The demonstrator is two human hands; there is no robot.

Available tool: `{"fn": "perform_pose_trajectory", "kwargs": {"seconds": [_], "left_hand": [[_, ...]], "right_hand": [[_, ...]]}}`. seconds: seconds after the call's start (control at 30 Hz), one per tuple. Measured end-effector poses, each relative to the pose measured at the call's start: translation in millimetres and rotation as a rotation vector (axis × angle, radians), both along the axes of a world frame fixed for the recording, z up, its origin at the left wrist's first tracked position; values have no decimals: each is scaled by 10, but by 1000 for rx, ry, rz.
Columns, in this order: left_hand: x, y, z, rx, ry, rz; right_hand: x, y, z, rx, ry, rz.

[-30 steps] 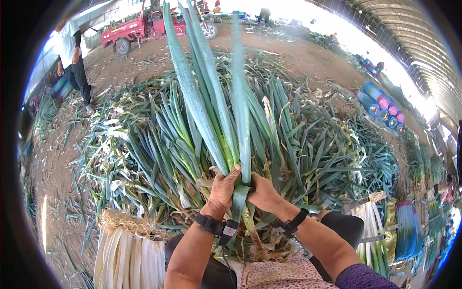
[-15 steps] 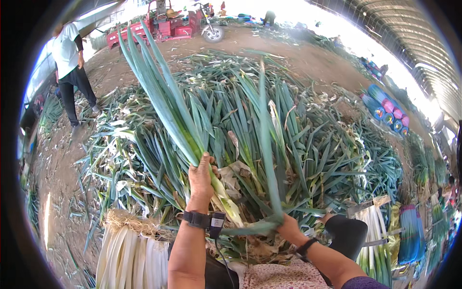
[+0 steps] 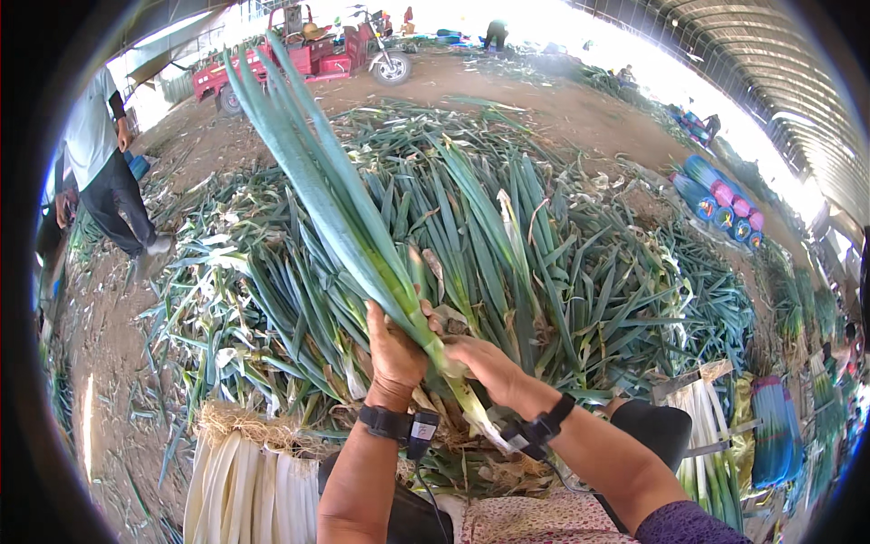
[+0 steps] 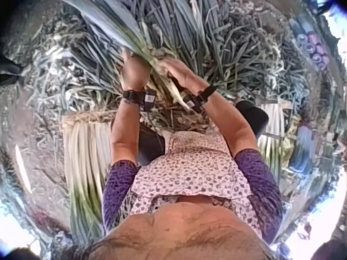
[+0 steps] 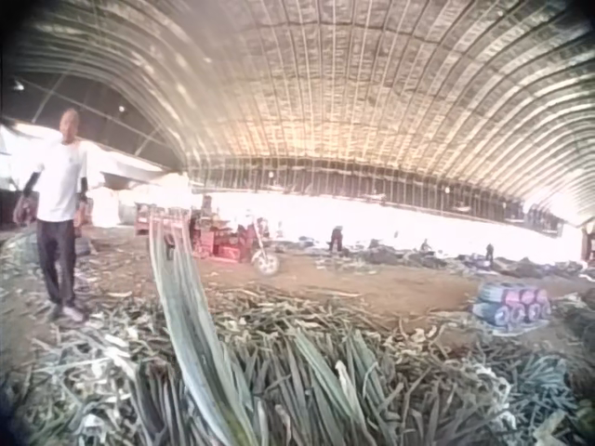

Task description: The person sits among large piles of leeks and repeatedly picks up individual leeks, peels off outer layers and roots by hand, and places the trimmed leeks into a nearby container. The process is continuous and repetitive throughout the clip.

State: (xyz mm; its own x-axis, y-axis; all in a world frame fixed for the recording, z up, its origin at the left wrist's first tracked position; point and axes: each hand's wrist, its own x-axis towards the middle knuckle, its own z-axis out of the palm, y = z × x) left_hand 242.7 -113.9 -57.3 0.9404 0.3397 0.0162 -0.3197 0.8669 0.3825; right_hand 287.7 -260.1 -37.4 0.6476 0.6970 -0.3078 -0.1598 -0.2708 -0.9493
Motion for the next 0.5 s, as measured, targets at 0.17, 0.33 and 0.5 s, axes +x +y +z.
{"fn": "perform_pose_trajectory", "kwargs": {"seconds": [0.17,0.33,0.5], "left_hand": [[55,-120,-80,92,66,63],[-4,-17,-111,160,33,48],[-56,58,2,240,77,1]], "right_hand": [[84,232,-151,-27,253,-64],[-104,157,-473,106,-330,-103],[-334,-16,-249,177,-849,-262]]}}
